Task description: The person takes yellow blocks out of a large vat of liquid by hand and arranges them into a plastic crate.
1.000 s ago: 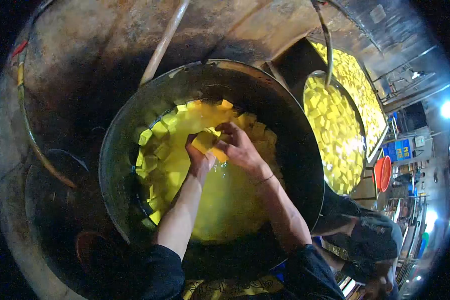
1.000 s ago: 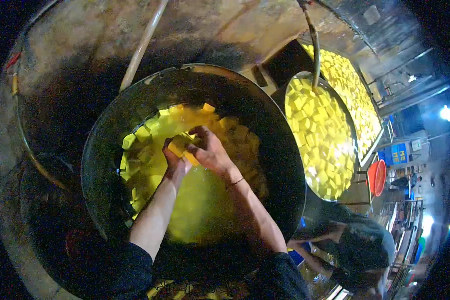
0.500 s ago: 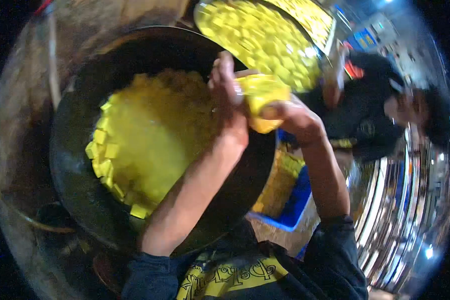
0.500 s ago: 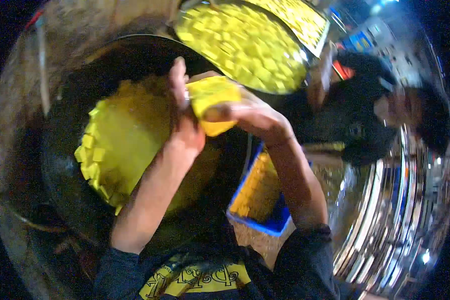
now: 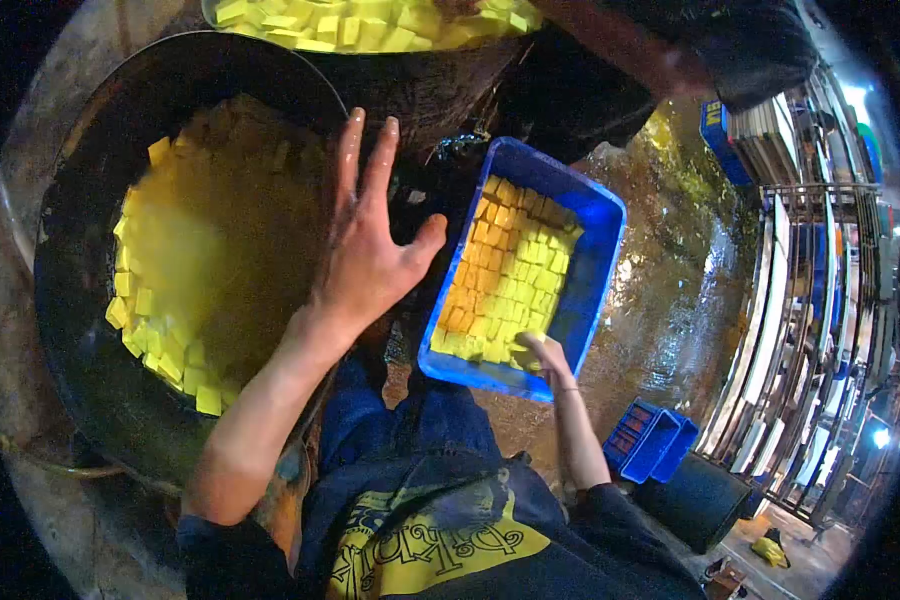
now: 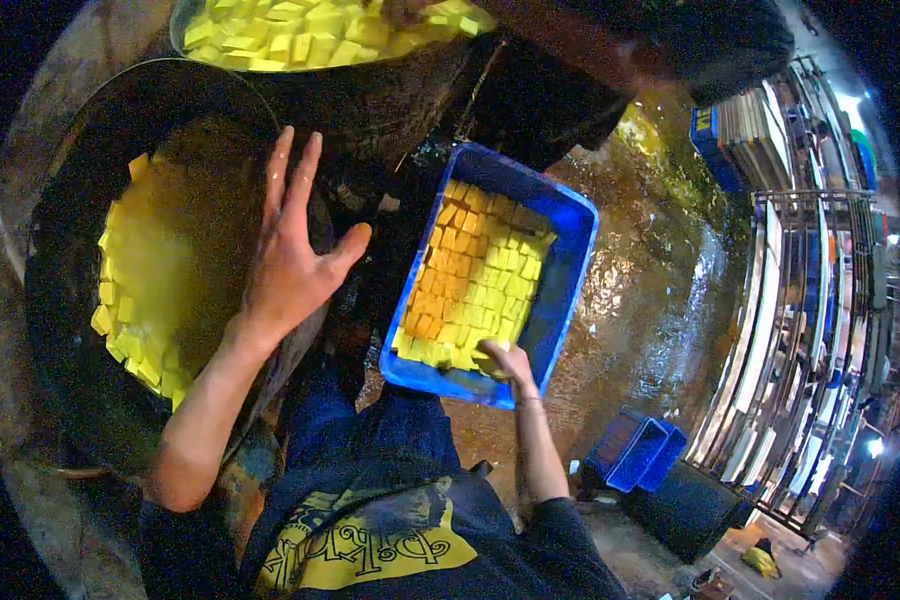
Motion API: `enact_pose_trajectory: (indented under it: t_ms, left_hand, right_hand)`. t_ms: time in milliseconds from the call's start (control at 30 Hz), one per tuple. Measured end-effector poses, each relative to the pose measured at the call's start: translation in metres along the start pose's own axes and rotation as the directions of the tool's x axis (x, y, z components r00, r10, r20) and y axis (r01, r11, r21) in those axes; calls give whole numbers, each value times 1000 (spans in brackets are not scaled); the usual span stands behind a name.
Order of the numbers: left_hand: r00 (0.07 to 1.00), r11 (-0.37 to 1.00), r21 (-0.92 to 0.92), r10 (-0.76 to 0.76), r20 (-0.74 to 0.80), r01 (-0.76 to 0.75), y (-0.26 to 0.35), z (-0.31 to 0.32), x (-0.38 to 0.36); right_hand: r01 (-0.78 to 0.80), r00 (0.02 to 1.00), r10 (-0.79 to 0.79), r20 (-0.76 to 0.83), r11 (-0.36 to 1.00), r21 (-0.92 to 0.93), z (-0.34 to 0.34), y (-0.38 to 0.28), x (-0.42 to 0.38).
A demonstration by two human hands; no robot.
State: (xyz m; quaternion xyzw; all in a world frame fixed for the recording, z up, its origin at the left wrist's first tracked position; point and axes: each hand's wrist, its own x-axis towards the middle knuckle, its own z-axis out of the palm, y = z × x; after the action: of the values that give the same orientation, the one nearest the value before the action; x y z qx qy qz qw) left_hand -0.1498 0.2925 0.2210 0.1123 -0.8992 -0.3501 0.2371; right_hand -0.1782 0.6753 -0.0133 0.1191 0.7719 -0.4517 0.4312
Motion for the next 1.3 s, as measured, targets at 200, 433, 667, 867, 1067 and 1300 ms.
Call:
enact_pose_trajectory:
  t_ms: [200, 433, 667, 867, 1067, 1300]
  left_hand:
    - [1000, 995, -98, -10, 29, 13, -3, -11, 1]
    - [925, 881, -284, -368, 94, 379, -84, -134, -18]
    - [464, 756, 541, -653, 598, 367, -176, -150, -121]
    - [81, 748, 579, -588, 805, -325, -240, -71, -241]
    - [184, 816, 549, -520, 834, -182, -236, -87, -277]
    - [321, 933, 331, -360, 876, 143, -271, -97, -274]
  right_hand:
    - [-428, 903, 305, -303, 563, -707, 65, 62, 47]
    - [189, 971, -235, 47, 629, -754, 36, -51, 13]
    - [866, 499, -732, 464, 412, -282, 207, -358, -185]
    - [615, 502, -99, 859, -658, -435, 352, -342, -61]
    - [493, 686, 56, 726, -769, -407, 401, -262, 29]
    - [608, 662, 149, 734, -679, -411, 409, -280, 65]
